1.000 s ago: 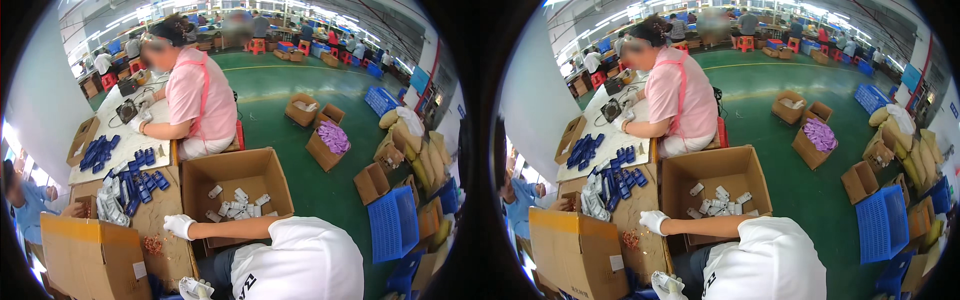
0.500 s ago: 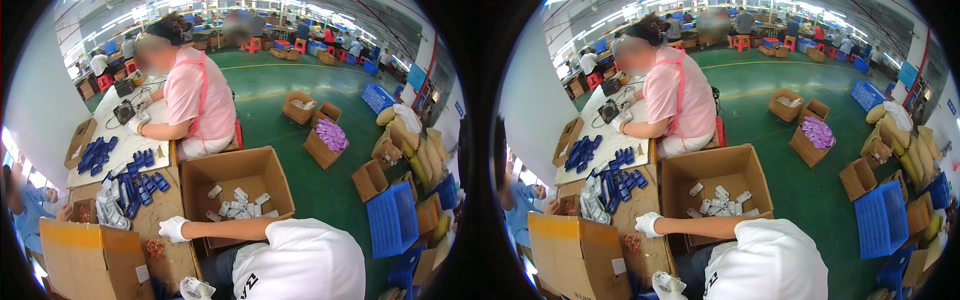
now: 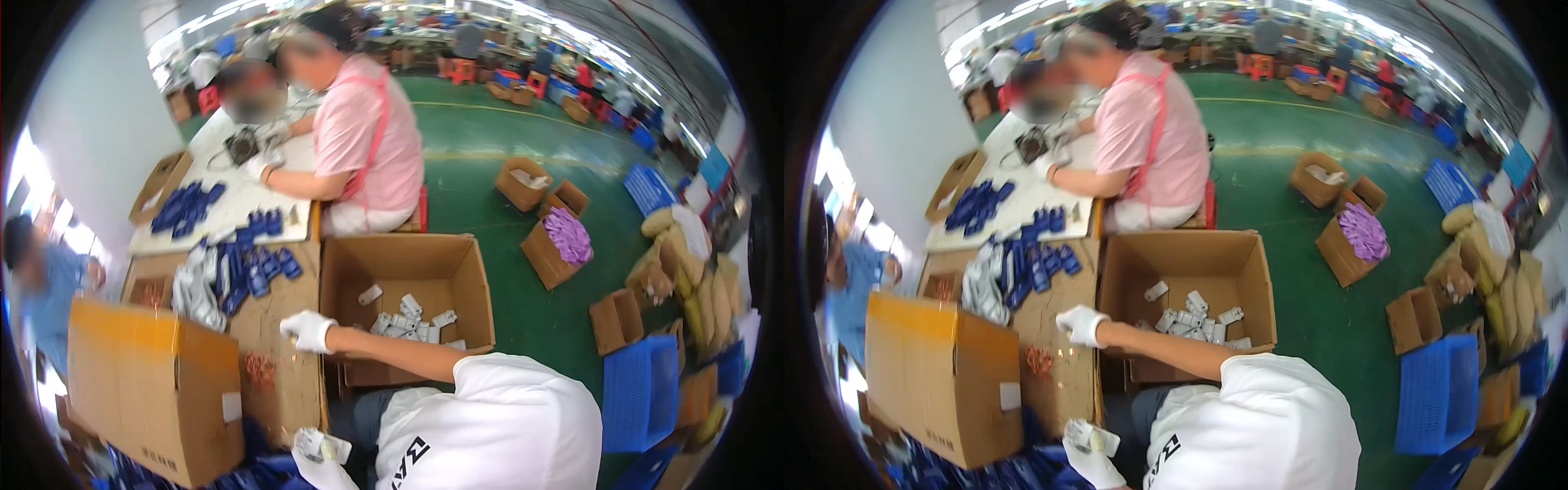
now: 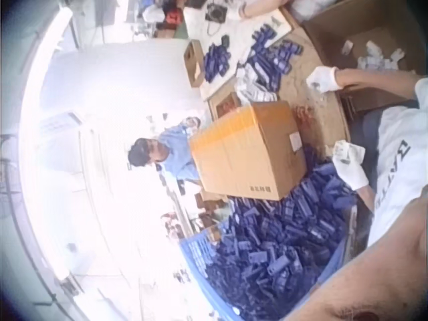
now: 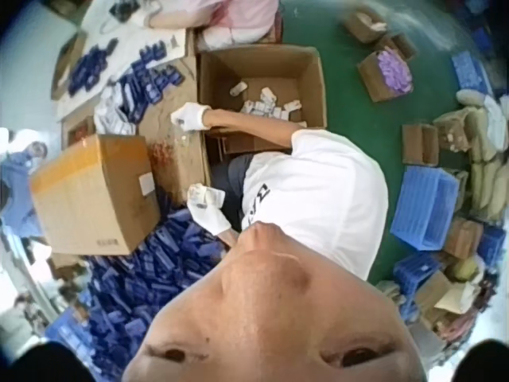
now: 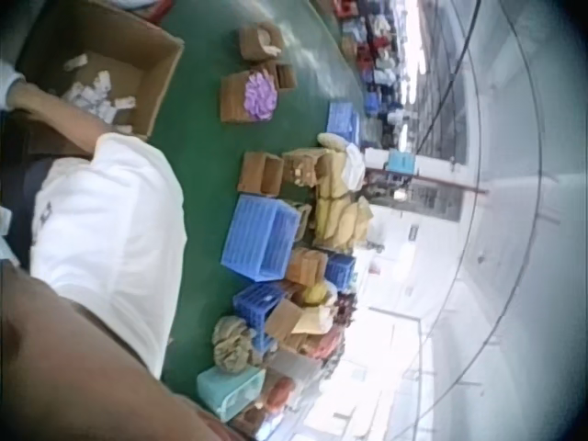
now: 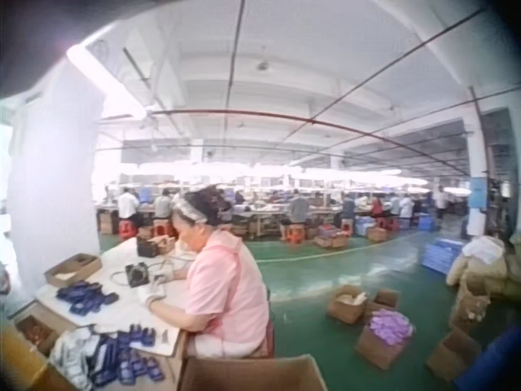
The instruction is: The person picks up a blue plastic housing from a bin, inserts a white component into it by hand, and places the assembled unit into a cardboard box.
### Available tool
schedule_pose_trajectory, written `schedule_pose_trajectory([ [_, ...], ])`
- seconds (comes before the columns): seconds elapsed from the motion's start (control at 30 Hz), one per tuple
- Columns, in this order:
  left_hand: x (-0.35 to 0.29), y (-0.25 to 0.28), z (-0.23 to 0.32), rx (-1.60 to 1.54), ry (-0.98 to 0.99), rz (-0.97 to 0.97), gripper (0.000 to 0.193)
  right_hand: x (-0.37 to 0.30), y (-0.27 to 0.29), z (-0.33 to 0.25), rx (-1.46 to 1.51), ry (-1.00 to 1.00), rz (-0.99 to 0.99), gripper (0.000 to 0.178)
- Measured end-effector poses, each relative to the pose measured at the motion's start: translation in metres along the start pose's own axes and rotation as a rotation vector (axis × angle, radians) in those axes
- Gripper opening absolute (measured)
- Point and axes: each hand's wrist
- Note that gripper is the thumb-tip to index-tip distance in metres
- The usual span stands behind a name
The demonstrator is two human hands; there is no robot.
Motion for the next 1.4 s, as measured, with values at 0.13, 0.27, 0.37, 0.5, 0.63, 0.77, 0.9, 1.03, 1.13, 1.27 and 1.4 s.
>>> schedule_pose_trajectory([
  [0.13,-0.004,-0.015,0.044,-0.043,0.135,0.054,0.039,-0.011,0.014,0.003,-0.012,0.001,0.080,0.021],
  [0.27,-0.014,-0.013,0.052,0.088,0.182,0.102,0.036,-0.009,0.015,0.007,0.028,-0.047,0.041,0.016],
  [0.37,-0.021,-0.009,0.053,0.119,0.232,0.156,0.037,-0.013,0.012,-0.006,0.101,-0.059,0.067,0.015],
  [0.5,-0.007,-0.020,0.061,0.269,0.177,0.167,0.040,-0.043,0.031,-0.061,0.361,0.036,0.036,0.016],
  [0.63,0.006,-0.034,0.081,0.378,0.121,0.159,0.037,-0.086,0.043,-0.123,0.380,0.138,-0.142,0.021],
  [0.77,0.007,-0.039,0.088,0.380,0.167,0.176,0.040,-0.101,0.019,-0.125,0.248,0.344,-0.026,0.024],
  [0.9,0.006,-0.043,0.087,0.444,0.147,0.203,0.039,-0.110,0.016,-0.127,0.179,0.374,0.025,0.020],
  [1.03,0.007,-0.052,0.086,0.437,0.080,0.247,0.034,-0.114,0.012,-0.125,0.125,0.324,0.013,0.018],
  [1.13,0.006,-0.065,0.080,0.368,0.056,0.228,0.038,-0.123,0.011,-0.116,0.182,0.245,0.095,0.014],
  [1.27,0.000,-0.071,0.084,0.414,-0.020,0.194,0.034,-0.130,0.010,-0.112,0.356,0.166,0.182,0.016],
  [1.4,0.000,-0.092,0.089,0.455,-0.148,0.030,0.034,-0.149,0.042,-0.100,0.559,-0.171,0.243,0.021],
])
Point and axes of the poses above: each hand's wrist, its own x-axis towards the middle knuckle, its own y-axis out of the back of the hand, z = x × y, and after that the axes turned 2 degrees about y, right-handed
